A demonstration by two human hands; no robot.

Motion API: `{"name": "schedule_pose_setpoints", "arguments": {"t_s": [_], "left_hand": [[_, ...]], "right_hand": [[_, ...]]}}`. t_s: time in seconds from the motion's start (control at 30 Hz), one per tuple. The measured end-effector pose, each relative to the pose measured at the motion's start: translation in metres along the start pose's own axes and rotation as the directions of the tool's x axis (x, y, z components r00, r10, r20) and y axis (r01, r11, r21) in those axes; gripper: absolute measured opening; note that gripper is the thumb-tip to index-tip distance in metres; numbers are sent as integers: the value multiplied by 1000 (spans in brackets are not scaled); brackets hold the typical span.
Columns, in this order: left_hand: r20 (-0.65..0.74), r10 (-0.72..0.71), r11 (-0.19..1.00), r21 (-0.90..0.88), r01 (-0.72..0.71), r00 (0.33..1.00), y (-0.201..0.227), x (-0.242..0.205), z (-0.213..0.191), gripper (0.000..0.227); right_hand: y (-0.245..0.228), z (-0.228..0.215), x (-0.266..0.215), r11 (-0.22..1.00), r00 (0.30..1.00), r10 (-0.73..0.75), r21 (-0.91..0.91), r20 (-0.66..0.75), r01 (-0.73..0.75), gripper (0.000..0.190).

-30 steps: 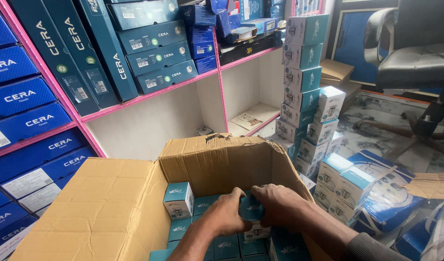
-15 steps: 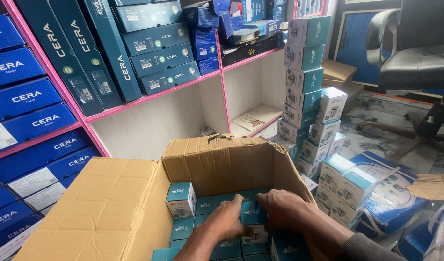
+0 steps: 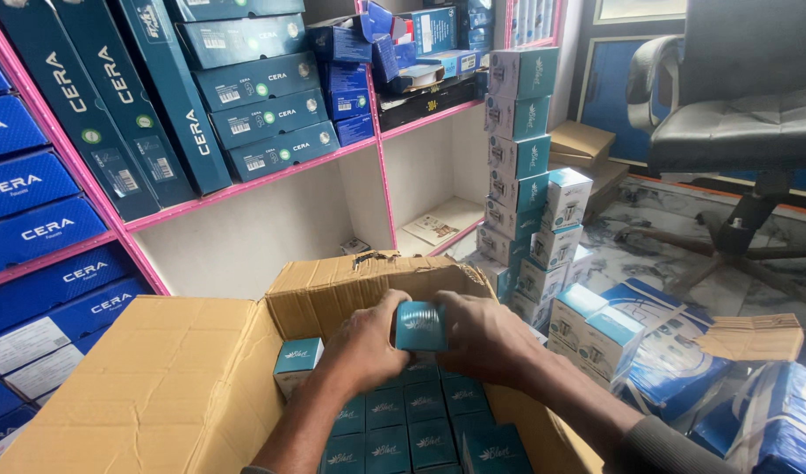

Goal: The person takes small blue boxes from a large cardboard box and stacks them one by one into a vertical column on the floor.

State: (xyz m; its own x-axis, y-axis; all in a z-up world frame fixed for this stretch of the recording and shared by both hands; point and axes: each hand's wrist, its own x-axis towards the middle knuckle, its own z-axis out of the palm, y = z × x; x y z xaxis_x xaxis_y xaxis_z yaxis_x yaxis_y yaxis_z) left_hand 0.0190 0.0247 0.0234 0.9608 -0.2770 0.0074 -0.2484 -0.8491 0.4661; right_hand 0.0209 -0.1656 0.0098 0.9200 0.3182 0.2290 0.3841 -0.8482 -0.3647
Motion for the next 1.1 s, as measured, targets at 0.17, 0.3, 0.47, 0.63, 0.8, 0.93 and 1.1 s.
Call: {"name": "schedule_pose_setpoints", "arguments": {"t_s": [0.17, 0.3, 0.47, 0.63, 0.8, 0.93, 1.1], "left_hand": [[-92, 71, 982, -168, -86, 993, 55, -7, -33, 62], [-221, 180, 975, -91, -205, 958, 76, 24, -28, 65], [-205, 223, 972, -32, -235, 953, 112, 63, -10, 65], [-158, 263, 964, 23, -263, 952, 142, 96, 23, 67], [-124, 314, 944, 142, -297, 941, 168, 139, 70, 72], [-116, 370, 917, 207, -342, 922, 183, 170, 106, 74], [-101, 367, 919, 191, -343, 925, 199, 182, 125, 74]], "right_hand": [[-13, -56, -8, 976, 991, 112, 197, -73, -96, 89], [20, -75, -6, 979, 970, 89, 201, -227, -43, 79], [77, -87, -8, 992, 935, 91, 112, -342, -56, 78], [137, -83, -11, 982, 899, 180, 131, -398, -138, 73], [178, -85, -24, 961, 884, 276, 116, -378, -251, 73], [185, -93, -37, 923, 856, 383, 170, -347, -344, 69], [211, -84, -30, 900, 839, 434, 197, -330, -388, 72]]}}
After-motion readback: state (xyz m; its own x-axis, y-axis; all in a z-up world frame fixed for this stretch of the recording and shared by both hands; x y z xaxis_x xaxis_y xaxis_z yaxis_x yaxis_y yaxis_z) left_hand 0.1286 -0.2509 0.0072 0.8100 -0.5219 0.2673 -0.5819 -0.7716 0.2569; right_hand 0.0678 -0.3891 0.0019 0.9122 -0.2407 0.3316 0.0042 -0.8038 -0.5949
